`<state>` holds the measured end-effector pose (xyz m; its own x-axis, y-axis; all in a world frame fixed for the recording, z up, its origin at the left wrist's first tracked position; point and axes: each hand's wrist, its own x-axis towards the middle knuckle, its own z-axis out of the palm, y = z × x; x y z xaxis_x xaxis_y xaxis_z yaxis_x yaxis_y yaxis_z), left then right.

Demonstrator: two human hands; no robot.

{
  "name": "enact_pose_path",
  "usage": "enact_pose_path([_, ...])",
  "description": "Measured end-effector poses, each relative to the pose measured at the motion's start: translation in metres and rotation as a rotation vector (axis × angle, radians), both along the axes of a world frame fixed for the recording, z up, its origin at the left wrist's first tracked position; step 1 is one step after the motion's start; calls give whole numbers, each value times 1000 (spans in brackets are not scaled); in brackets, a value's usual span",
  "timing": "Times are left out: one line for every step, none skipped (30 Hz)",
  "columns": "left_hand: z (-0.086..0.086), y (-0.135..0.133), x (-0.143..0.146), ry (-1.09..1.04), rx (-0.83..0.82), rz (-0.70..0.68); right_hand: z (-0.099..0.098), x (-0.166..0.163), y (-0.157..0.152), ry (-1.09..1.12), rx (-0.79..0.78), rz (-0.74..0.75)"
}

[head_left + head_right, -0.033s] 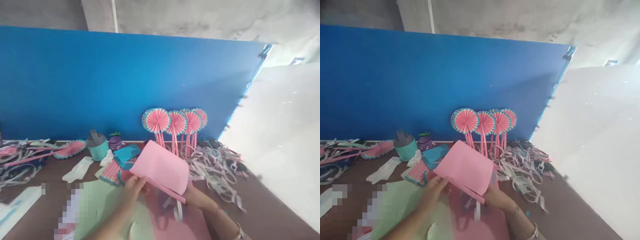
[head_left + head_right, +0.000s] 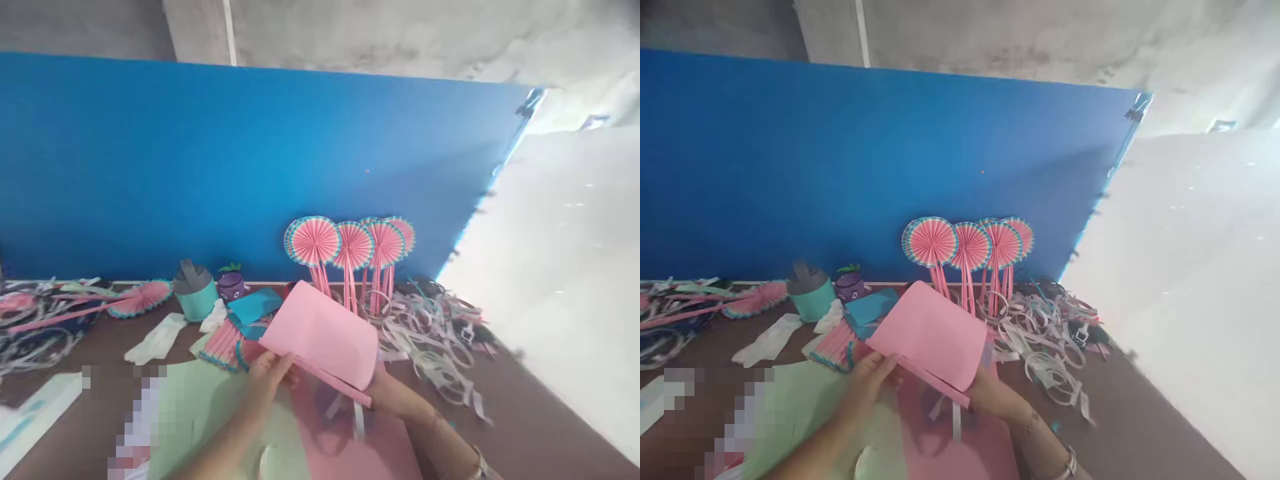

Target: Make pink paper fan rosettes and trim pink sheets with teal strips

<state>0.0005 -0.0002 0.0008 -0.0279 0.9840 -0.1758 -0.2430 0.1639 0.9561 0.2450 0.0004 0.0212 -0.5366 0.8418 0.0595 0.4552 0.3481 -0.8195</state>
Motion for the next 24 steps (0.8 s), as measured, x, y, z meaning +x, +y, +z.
enact_pose_path([1,0,1,-2,2,-4,1,0,0,0,-40,22])
enact_pose_path([2,0,1,-4,4,-10,2,0,0,0,-73,38])
enact_pose_path([3,-1,2,-5,6,-17,3,0,0,1,-101,47])
enact_pose_path([4,-1,2,-6,8,-26,5,0,0,7,-119,43])
enact_pose_path([4,-1,2,-6,12,-36,6,0,0,9,-136,39])
enact_pose_path([5,-2,3,-3,16,-47,7,0,-1,5,-145,34])
enact_pose_path([6,-2,3,3,19,-58,9,-1,-1,-7,-145,30])
enact_pose_path([6,-2,3,12,22,-71,10,-2,-2,-22,-140,27])
enact_pose_path([6,-3,3,21,24,-81,11,-3,-3,-36,-133,23])
enact_pose_path([6,-4,3,30,25,-90,13,-5,-3,-49,-126,25])
enact_pose_path([6,-4,3,38,25,-100,14,-7,-4,-57,-118,33])
enact_pose_path([6,-5,3,47,25,-112,15,-8,-4,-61,-114,46])
enact_pose_path([6,-5,3,53,26,-124,15,-10,-5,-63,-115,61])
enact_pose_path([6,-6,4,58,28,-137,16,-11,-5,-65,-112,79])
enact_pose_path([6,-6,4,60,30,-151,16,-12,-5,-70,-100,98])
enact_pose_path([6,-7,4,62,31,-161,15,-12,-4,-76,-84,112])
enact_pose_path([5,-7,5,62,30,-168,15,-12,-4,-81,-67,119])
enact_pose_path([5,-7,5,61,29,-173,14,-11,-4,-82,-51,124])
enact_pose_path([5,-7,5,61,28,-179,13,-11,-4,-79,-39,126])
enact_pose_path([4,-7,5,62,29,-183,12,-10,-3,-74,-34,126])
enact_pose_path([3,-7,5,62,30,-185,11,-10,-3,-70,-37,126])
enact_pose_path([2,-7,5,61,33,-187,10,-10,-3,-67,-40,128])
enact_pose_path([1,-7,5,59,36,-187,10,-9,-2,-67,-36,131])
enact_pose_path([0,-7,5,57,39,-187,9,-9,-2,-69,-23,133])
